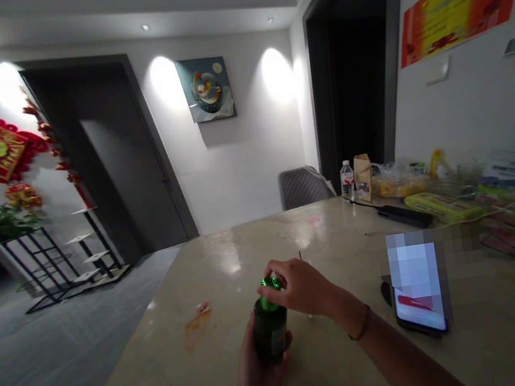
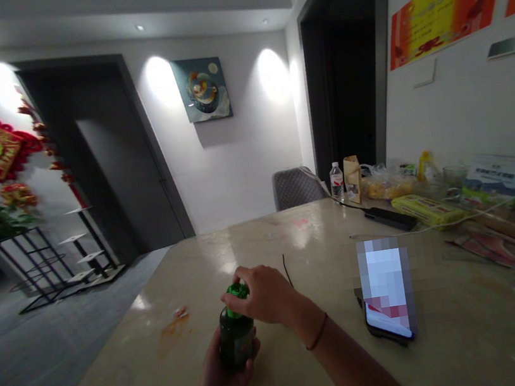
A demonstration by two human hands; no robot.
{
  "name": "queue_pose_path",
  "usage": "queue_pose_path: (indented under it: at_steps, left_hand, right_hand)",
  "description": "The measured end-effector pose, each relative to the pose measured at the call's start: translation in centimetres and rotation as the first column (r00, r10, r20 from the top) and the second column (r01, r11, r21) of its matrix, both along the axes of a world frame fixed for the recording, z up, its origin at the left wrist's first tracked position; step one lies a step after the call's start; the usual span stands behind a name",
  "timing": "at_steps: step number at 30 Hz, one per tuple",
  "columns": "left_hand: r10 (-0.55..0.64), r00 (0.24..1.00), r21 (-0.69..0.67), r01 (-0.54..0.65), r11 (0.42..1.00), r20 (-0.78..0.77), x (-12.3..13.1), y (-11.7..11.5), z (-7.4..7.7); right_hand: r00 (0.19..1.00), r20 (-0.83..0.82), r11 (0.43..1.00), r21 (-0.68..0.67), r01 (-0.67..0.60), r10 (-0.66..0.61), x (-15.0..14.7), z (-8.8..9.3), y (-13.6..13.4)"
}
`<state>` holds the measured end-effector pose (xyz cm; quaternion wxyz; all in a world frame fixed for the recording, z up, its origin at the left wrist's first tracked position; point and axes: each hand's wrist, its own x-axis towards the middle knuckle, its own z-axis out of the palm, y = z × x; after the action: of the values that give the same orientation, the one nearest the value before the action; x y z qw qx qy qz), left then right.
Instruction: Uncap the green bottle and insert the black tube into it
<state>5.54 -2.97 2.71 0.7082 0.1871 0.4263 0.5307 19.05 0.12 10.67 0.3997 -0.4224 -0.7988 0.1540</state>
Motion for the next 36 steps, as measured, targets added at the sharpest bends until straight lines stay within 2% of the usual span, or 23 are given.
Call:
queue_pose_path:
  at_steps: [3,9,15,20,23,25,27,30,32,36]
  left_hand:
    - [-0.004,0.995,-0.081,0.012,0.997,0.097,-0.1,0.1,-0.2]
    - [-0.014,0.999,-0.075,0.017,0.997,0.038,0.1,0.0,-0.4]
    - [-0.026,1.0,-0.09,0.026,0.996,0.0,0.3,-0.3,0.2]
    - [-0.019,0.999,-0.022,0.02,1.0,0.042,0.2,-0.2,0.4]
    - [-0.027,0.998,0.031,0.026,0.999,0.048,-0.1,0.0,0.1]
    - [-0.037,0.998,0.056,0.034,0.998,0.048,-0.3,0.2,-0.1]
    - [-0.035,0.998,0.06,0.031,0.998,0.053,-0.5,0.4,-0.3]
    - [-0.032,0.997,0.08,0.026,0.996,0.073,-0.9,0.5,-0.5]
    - [-0.056,0.994,0.11,0.046,0.993,0.089,-1.2,0.6,-0.7]
    - [-0.102,0.991,0.213,0.081,0.974,0.088,-1.3,1.3,-1.9]
  right_hand:
    - [1.0,0.008,1.0,0.002,0.014,-0.014,0.0,0.0,-0.1]
    - [0.999,0.016,0.998,-0.051,-0.035,0.036,0.2,0.4,-0.2]
    - [0.989,0.03,0.988,-0.06,-0.14,0.142,0.4,0.9,-0.7]
    - [0.998,-0.016,0.998,-0.032,-0.058,0.058,0.7,1.2,-0.4]
    - [0.994,-0.11,0.993,-0.113,-0.039,0.027,0.9,0.8,0.2]
    - [0.98,-0.183,0.973,-0.201,-0.118,0.081,1.1,0.4,0.5]
    - [0.953,-0.238,0.929,-0.271,-0.252,0.189,1.2,0.0,0.7]
    - [0.89,-0.277,0.849,-0.295,-0.438,0.363,1.1,-0.4,0.8]
    - [0.862,-0.286,0.829,-0.267,-0.491,0.418,0.9,-0.5,0.8]
    - [0.859,-0.3,0.85,-0.207,-0.484,0.416,0.7,-0.6,1.1]
